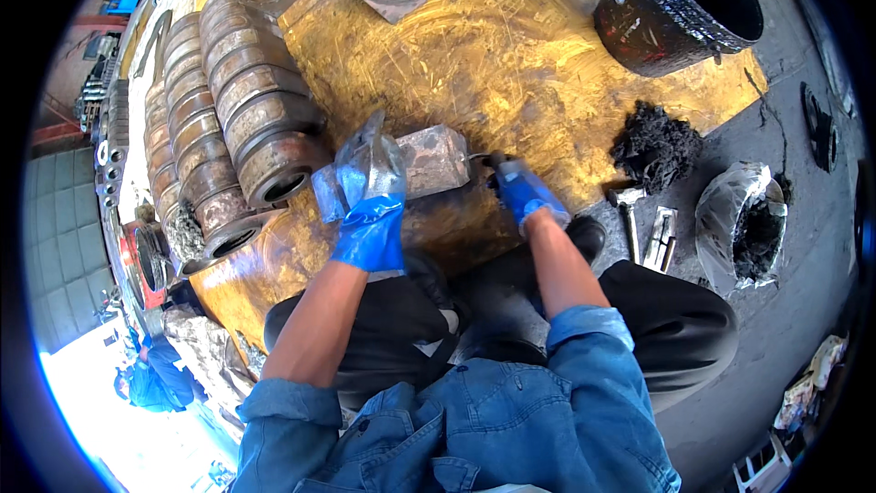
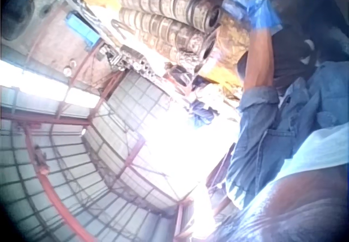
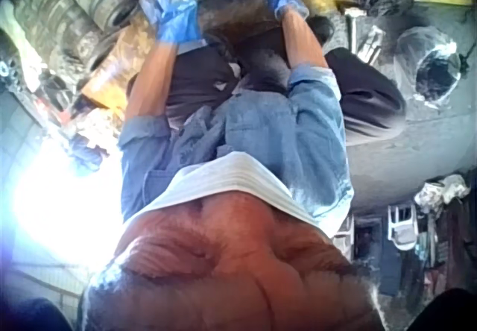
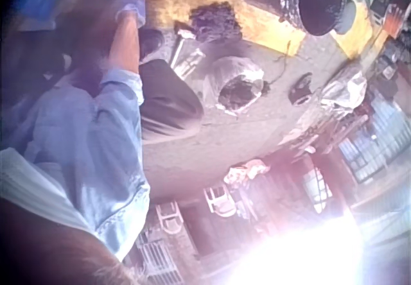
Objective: The person is cleaning metal parts using a wire brush and a hammer. They are sitting on the floor and working on a yellow surface with various metal parts and tools around them.
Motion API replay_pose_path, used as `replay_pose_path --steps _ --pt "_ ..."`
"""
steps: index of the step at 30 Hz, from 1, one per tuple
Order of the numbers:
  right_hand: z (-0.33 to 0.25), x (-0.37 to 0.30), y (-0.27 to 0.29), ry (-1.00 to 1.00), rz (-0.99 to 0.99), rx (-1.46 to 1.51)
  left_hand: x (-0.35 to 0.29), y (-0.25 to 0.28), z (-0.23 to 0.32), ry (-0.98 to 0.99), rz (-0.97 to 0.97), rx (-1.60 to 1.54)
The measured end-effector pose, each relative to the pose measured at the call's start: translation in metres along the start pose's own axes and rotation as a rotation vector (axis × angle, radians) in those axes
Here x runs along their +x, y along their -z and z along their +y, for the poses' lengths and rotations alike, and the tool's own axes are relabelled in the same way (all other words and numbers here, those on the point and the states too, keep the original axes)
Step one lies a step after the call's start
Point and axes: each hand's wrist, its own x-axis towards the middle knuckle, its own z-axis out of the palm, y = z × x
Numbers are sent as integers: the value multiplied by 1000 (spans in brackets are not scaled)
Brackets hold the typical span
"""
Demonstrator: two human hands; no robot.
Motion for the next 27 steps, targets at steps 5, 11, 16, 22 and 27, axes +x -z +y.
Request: replay_pose_path --steps 5,11,16,22,27 --pt "4 -4 46 -102 90 111 -11 -18 1 520 -18 -709" --pt "8 18 -31 133 89 -56 2 -24 -3 160 102 -184" --pt "-4 4 37 -116 86 104 -7 -11 -12 73 12 25" --pt "70 82 -34 160 254 400 24 -26 27 206 -122 -316" --pt "-30 -14 8 9 49 30 -16 -2 -19 205 -15 -163"
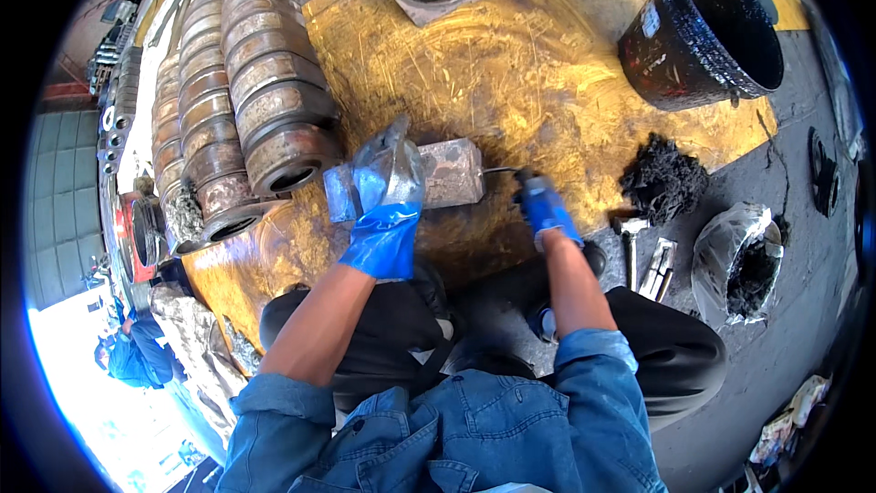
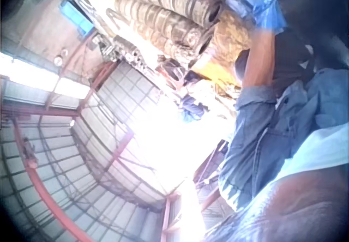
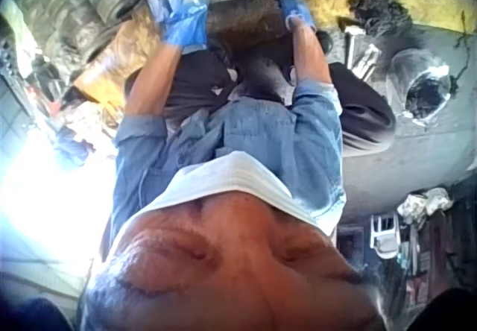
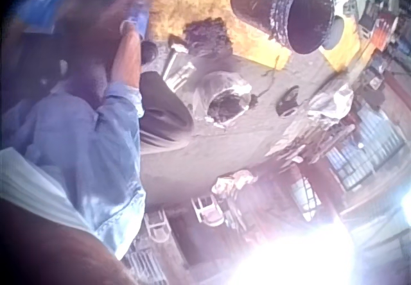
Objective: The person is cleaning metal parts using a wire brush and a hammer. They are sitting on the floor and working on a yellow surface with various metal parts and tools around them.
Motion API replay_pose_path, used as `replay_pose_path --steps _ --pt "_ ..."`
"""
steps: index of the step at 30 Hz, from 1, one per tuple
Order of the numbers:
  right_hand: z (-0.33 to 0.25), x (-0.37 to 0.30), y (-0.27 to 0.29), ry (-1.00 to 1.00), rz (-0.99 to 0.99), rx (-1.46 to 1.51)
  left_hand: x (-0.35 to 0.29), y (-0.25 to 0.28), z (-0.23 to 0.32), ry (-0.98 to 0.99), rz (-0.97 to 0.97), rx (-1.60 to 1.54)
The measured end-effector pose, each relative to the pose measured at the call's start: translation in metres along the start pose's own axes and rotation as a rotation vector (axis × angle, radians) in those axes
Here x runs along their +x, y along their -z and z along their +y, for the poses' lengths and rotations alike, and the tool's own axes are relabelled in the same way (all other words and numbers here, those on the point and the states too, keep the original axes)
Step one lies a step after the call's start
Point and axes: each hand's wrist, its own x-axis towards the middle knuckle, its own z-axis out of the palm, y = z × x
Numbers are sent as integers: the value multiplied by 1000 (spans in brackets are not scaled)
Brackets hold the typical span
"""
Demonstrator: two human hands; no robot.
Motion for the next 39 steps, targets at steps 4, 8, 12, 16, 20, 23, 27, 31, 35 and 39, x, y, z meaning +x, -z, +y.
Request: replay_pose_path --steps 4,8,12,16,20,23,27,31,35,39 --pt "-7 -12 2 32 96 -143 6 4 16 -169 64 120" --pt "66 77 -38 342 121 -282 19 -42 0 -99 44 -89" --pt "4 9 -1 22 -4 -67 5 -1 16 45 26 125" --pt "25 22 7 45 115 -71 20 -3 25 -181 108 163" --pt "58 55 -48 445 60 -327 13 -4 26 -168 -27 57" --pt "63 57 -27 400 44 -320 7 -15 13 -126 15 26" --pt "21 25 5 -25 41 -36 7 -2 14 -112 66 58" --pt "92 70 -36 647 298 -477 11 -2 43 -54 1 -61" --pt "80 66 -41 419 33 -236 7 -10 22 199 -100 -452" --pt "12 14 29 -68 54 -136 -3 -10 -8 31 11 -298"
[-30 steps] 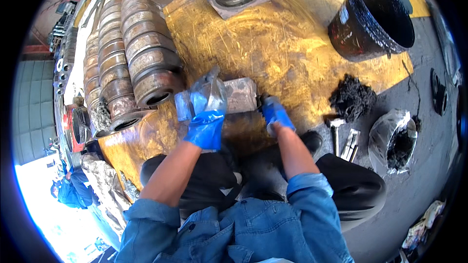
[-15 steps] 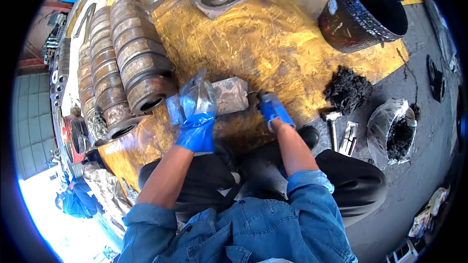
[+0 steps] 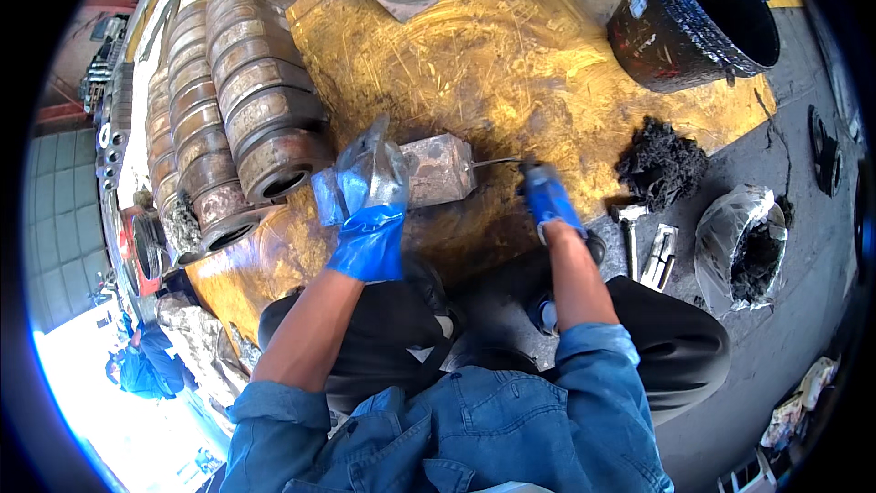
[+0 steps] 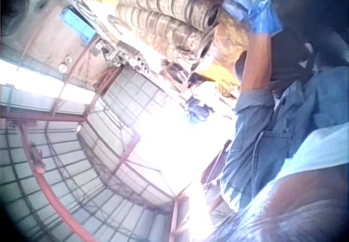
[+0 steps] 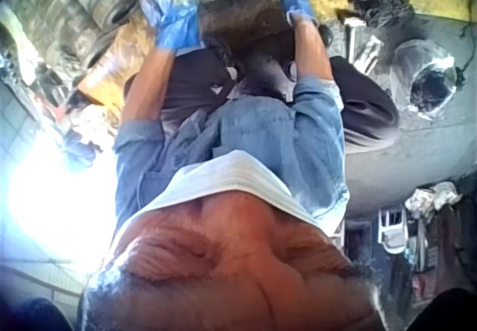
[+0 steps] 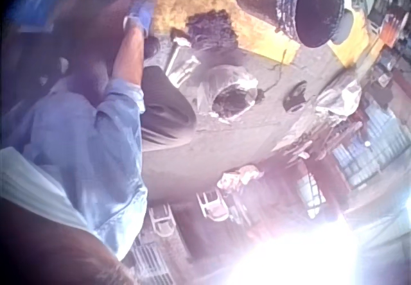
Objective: The person is cleaning metal parts using a wire brush and a hammer. They are sitting on the floor and working on a yellow surface with various metal parts and tools around them.
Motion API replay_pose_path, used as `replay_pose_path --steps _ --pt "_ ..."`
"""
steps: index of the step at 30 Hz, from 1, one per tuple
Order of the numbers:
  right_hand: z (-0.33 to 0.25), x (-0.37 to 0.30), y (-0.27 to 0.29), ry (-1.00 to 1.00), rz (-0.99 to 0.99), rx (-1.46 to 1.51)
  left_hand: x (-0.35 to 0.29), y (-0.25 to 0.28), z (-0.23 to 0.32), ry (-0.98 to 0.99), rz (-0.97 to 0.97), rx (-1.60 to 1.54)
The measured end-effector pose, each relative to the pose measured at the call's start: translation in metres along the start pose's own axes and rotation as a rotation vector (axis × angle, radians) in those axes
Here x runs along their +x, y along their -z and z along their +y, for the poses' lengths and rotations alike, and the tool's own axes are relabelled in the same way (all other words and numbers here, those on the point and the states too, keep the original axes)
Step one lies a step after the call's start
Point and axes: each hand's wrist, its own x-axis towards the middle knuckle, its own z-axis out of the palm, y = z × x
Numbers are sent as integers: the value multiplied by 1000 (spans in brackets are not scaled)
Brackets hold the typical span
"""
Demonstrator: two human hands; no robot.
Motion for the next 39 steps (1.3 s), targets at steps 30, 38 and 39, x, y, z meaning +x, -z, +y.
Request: replay_pose_path --steps 30,38,39 --pt "65 36 68 -89 128 -67 14 1 53 -243 9 573" --pt "115 49 155 -105 429 636 7 -2 59 -270 13 597" --pt "100 44 151 -95 388 785 3 11 50 -292 59 675"
